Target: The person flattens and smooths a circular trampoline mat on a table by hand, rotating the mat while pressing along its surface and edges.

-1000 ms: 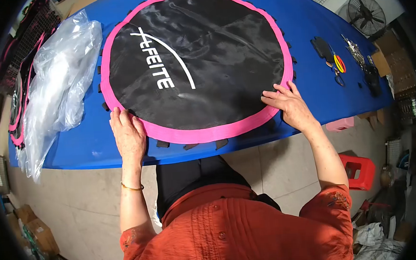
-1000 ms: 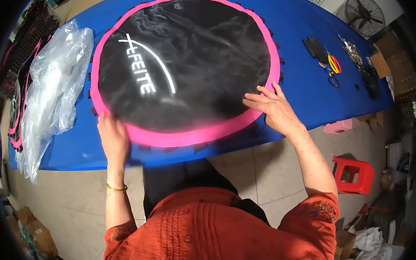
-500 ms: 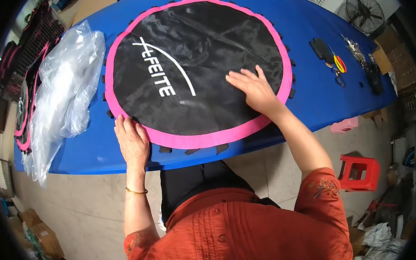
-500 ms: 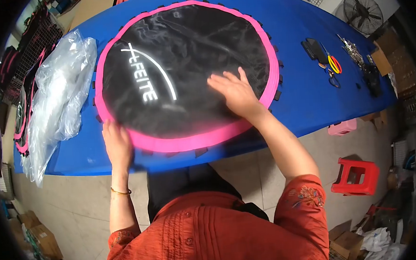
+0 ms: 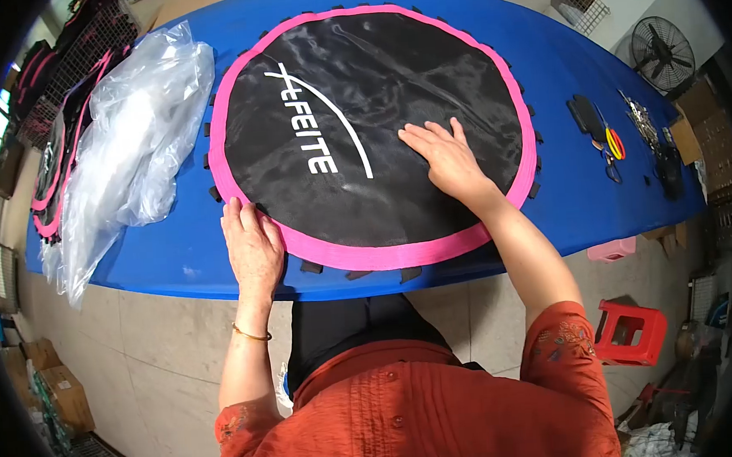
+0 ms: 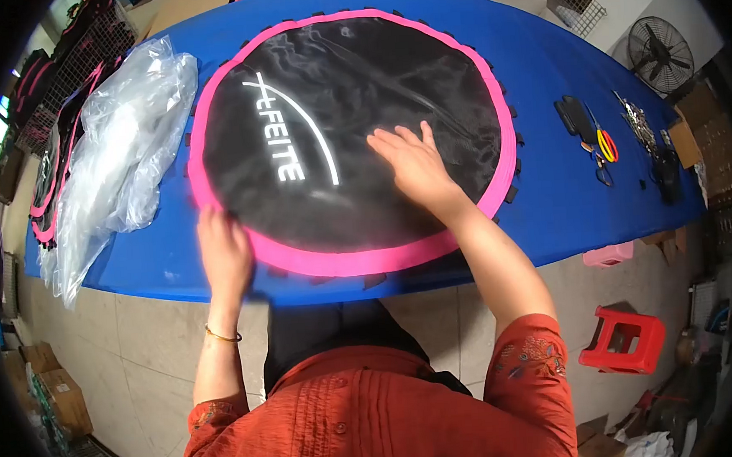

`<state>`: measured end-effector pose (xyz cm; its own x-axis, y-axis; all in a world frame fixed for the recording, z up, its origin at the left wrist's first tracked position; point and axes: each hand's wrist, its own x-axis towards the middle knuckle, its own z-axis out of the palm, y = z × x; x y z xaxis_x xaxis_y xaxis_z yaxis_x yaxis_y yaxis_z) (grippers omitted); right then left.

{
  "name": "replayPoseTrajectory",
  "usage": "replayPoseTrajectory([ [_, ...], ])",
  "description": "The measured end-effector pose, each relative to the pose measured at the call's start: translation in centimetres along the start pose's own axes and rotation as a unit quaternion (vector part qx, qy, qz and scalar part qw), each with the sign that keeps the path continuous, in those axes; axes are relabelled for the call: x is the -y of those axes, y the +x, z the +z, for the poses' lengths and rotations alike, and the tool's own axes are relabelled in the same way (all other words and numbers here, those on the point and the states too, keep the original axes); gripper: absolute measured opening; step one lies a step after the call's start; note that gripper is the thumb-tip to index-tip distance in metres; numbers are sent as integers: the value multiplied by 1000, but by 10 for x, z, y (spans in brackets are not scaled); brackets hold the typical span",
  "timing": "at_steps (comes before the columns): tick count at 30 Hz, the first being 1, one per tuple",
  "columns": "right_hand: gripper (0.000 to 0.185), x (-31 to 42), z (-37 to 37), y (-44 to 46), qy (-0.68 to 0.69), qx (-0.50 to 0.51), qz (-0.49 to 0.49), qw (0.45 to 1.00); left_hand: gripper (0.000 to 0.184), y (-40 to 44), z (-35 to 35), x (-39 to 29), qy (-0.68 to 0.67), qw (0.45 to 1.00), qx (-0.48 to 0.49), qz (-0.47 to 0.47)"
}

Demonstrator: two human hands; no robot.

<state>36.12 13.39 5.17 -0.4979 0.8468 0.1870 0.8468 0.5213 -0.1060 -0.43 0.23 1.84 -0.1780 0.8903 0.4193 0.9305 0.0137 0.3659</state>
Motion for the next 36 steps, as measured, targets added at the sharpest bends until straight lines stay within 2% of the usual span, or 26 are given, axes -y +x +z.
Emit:
replayPoseTrajectory([
  [6, 74, 17, 12, 40, 15, 2, -1, 1000, 39, -2, 4, 4, -6, 1000, -6, -6],
  [13, 79, 23, 1, 15, 14, 10, -35, 999, 38, -1, -3, -4, -22, 1000, -1, -20],
  [20, 80, 28, 20, 58, 17, -17, -17, 1000, 37, -1, -1, -3, -28, 999, -15, -16],
  [25, 82, 28, 8, 35, 20, 0, -33, 999, 37, -4, -5, -6, -42, 999, -26, -18],
  [31, 81, 52, -14, -25, 3, 53, -84, 995, 38, -3, -6, -9, -38, 999, -26, -18],
  [36, 77, 91, -4, -13, 50, -4, -166, 985, 38, -2, -2, -6, -24, 999, -32, -18],
])
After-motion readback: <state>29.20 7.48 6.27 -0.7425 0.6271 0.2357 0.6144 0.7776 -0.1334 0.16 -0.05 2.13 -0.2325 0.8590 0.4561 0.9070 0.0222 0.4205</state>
